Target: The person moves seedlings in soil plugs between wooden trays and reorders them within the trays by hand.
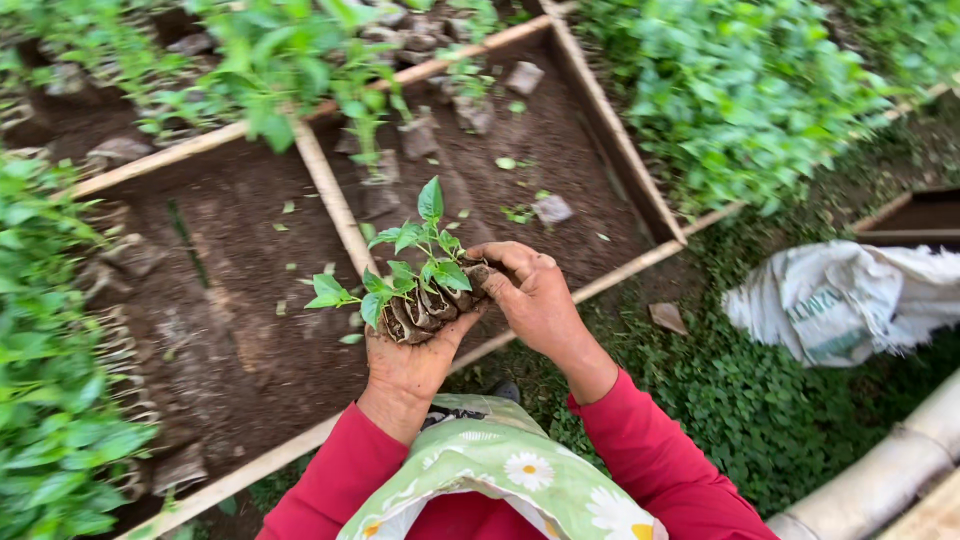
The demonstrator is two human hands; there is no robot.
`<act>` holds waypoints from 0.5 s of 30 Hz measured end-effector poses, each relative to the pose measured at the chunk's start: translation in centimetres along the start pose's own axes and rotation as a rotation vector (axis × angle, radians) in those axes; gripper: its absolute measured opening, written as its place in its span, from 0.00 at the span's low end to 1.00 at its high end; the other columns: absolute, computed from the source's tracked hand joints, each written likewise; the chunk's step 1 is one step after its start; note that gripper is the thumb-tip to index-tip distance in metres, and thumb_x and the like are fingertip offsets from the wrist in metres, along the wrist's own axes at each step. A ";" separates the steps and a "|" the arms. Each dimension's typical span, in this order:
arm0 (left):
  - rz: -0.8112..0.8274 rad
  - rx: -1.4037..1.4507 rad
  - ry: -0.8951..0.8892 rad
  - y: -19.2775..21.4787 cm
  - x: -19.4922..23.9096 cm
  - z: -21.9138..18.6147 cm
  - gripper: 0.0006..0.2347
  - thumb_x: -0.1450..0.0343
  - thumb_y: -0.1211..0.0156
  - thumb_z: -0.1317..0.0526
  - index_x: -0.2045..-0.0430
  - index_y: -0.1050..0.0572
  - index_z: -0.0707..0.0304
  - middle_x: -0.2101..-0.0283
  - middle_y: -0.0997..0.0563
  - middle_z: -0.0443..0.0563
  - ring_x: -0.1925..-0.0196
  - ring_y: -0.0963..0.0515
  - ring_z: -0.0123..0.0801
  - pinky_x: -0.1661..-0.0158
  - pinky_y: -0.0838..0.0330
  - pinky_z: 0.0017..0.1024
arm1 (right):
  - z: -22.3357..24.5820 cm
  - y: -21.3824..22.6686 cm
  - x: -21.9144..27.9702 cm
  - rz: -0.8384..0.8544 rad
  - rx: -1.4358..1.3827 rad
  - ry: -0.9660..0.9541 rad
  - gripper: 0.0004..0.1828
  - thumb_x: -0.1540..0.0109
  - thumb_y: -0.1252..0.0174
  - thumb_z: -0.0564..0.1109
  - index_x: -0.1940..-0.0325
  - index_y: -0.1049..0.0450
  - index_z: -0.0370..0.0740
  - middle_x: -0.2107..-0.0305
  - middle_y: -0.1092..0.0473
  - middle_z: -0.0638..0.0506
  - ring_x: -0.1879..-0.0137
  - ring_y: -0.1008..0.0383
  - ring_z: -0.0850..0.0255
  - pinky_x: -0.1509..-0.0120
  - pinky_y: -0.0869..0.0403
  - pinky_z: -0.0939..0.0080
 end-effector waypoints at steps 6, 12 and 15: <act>0.166 -0.010 0.142 3.2 -2.7 13.3 0.14 0.25 0.49 0.61 0.50 0.29 0.74 0.52 0.24 0.68 0.41 0.29 0.67 0.38 0.35 0.67 | -1.0 11.2 8.6 -0.143 0.048 -0.108 0.22 0.36 0.38 0.45 0.43 0.29 0.28 0.52 0.29 0.30 0.42 0.29 0.32 0.38 0.28 0.34; -0.024 -0.091 0.281 4.2 -4.5 24.4 0.09 0.31 0.42 0.58 0.70 0.22 0.68 0.67 0.18 0.65 0.63 0.18 0.57 0.48 0.28 0.63 | -4.1 19.7 15.1 -0.303 0.095 -0.274 0.21 0.37 0.40 0.43 0.42 0.30 0.30 0.55 0.30 0.33 0.57 0.23 0.46 0.48 0.22 0.42; -0.034 -0.138 0.337 4.4 -5.6 28.4 0.12 0.28 0.46 0.59 0.70 0.22 0.73 0.68 0.19 0.69 0.62 0.19 0.60 0.49 0.29 0.67 | -4.4 23.0 17.4 -0.384 0.103 -0.290 0.21 0.39 0.41 0.43 0.43 0.30 0.32 0.59 0.29 0.35 0.61 0.21 0.48 0.53 0.19 0.45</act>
Point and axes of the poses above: each hand's wrist, its own x-axis away from the middle knuckle, its own y-axis out of the back of the hand, z = x × y, the point moved 1 cm from there along -x, towards the middle knuckle
